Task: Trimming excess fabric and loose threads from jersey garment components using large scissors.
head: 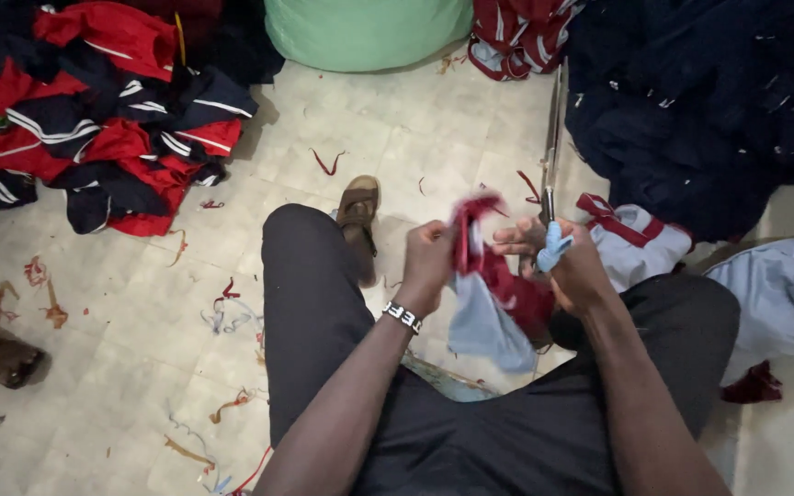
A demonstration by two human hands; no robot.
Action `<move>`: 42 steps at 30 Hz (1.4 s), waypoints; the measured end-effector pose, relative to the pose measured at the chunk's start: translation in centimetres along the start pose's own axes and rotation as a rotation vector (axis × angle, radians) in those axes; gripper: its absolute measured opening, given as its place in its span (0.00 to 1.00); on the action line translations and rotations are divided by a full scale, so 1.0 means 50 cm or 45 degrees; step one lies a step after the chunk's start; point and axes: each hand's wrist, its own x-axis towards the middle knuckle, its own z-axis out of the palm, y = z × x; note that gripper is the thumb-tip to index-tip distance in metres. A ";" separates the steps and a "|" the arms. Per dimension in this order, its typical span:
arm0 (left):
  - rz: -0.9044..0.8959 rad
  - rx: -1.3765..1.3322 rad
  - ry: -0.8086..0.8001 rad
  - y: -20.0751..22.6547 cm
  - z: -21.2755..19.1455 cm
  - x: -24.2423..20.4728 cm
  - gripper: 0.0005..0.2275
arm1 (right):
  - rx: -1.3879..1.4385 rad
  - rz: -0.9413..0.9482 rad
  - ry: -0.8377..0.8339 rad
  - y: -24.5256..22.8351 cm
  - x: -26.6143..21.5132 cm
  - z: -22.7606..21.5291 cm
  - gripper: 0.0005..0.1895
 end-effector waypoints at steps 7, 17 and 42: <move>-0.061 0.127 0.177 0.025 -0.022 -0.004 0.14 | 0.043 -0.059 0.067 0.047 -0.002 0.045 0.22; -0.005 -0.242 -0.288 0.090 -0.016 -0.054 0.11 | -0.326 -0.089 0.292 0.072 0.027 0.023 0.07; 0.287 -0.640 0.313 0.096 -0.107 0.053 0.05 | -0.221 0.462 -0.215 0.037 -0.091 0.077 0.11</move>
